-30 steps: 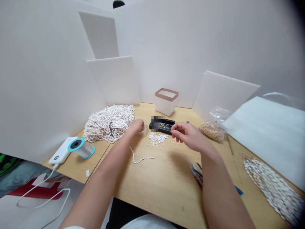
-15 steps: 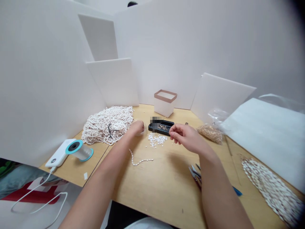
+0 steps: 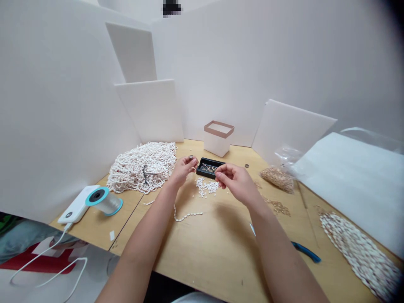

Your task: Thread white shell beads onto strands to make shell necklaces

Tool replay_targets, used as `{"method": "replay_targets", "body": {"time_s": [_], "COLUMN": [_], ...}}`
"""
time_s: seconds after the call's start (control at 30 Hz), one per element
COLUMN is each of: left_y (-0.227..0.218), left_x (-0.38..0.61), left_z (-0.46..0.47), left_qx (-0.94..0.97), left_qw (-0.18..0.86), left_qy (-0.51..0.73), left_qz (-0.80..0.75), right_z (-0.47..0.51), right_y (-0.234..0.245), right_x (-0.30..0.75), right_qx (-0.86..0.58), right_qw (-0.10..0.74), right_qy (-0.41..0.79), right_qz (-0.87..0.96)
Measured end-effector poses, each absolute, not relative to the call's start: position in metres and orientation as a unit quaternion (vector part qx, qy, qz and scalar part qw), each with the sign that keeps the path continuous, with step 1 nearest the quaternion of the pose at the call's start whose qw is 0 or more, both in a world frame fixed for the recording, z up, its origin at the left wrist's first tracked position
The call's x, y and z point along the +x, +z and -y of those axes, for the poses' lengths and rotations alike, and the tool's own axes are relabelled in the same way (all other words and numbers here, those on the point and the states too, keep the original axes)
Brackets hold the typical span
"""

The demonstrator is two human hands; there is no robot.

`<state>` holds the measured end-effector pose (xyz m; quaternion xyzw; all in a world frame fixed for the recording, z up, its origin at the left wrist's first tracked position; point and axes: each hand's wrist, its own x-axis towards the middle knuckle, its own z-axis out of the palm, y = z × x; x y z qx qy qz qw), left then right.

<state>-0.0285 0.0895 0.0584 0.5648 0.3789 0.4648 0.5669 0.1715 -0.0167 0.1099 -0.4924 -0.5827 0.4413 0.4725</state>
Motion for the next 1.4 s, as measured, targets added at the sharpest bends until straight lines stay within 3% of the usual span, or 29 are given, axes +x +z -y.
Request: {"method": "replay_targets", "body": {"time_s": [0.1,0.23,1.4], "left_y": [0.071,0.087,0.1], "left_x": [-0.014,-0.002,0.015], "left_z": [-0.063,-0.043,-0.028], "left_qx": [0.468,0.441,0.4], "left_qw": [0.707,0.758,0.783], "left_qy": [0.461,0.437,0.442], "left_qz": [-0.262,-0.2,-0.178], "right_z": [0.017,0.02,0.03], "right_y": [0.109,0.112,0.115], "right_x": [0.16,0.151,0.139], "right_qx": [-0.46,-0.432,-0.44], "right_qw": [0.53,0.588,0.645], "right_qy": [0.475,0.481,0.385], "right_qz": [0.531,0.486,0.493]}}
